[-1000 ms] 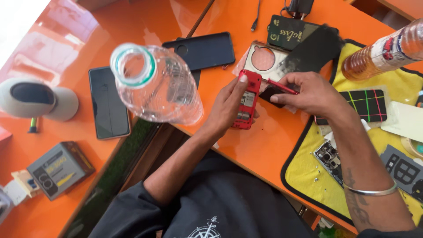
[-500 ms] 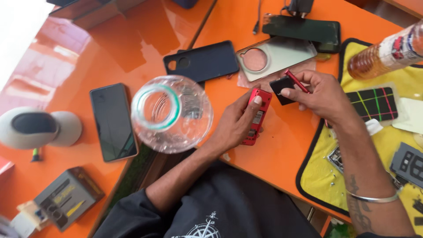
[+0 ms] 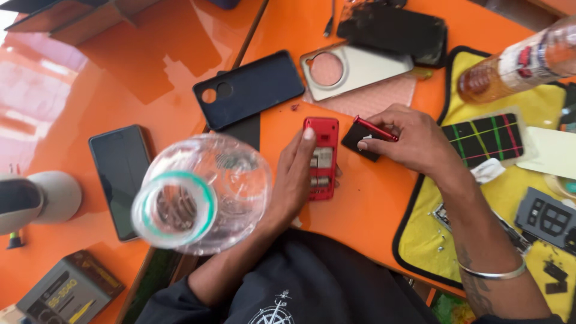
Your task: The person removes the battery and back cover from a red mobile phone, handles a circuit board, and then reinserts the battery and snaps the cover back onto the phone by hand.
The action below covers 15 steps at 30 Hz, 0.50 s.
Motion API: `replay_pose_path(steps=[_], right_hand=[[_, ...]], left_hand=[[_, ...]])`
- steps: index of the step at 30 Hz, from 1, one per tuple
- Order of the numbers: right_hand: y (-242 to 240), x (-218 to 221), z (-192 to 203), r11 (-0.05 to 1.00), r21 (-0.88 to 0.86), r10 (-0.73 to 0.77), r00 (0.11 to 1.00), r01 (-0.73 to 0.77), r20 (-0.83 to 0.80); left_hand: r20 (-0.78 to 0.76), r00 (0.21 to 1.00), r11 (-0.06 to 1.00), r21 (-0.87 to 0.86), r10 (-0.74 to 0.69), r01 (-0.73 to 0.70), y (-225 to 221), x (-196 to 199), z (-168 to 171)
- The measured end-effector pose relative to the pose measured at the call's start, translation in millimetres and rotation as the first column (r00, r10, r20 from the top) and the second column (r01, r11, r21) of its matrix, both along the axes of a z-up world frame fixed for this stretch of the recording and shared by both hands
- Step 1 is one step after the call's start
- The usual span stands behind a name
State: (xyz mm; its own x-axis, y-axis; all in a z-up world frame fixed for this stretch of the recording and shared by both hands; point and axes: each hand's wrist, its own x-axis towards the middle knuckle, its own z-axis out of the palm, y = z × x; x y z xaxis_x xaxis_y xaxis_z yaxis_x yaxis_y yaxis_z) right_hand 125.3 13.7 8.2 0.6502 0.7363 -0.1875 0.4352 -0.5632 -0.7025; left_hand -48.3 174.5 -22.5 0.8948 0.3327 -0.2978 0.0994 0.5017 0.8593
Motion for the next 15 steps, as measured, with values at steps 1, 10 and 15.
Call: replay_pose_path(steps=[1,10,15], right_hand=[[1,-3,1,0.998,0.015,0.051,0.974,-0.055,0.222],[-10,-10,-7,0.994,0.097,-0.075,0.973,0.054,0.217],[-13,-19,-7,0.988,0.147,-0.088,0.962,0.051,0.259]], left_hand=[[-0.019,1.000,0.999,-0.045,-0.022,0.022,0,-10,2],[0.006,0.996,0.954,-0.287,-0.090,0.087,-8,-36,-6],[0.005,0.995,0.956,-0.276,-0.102,0.099,-9,-29,-5]])
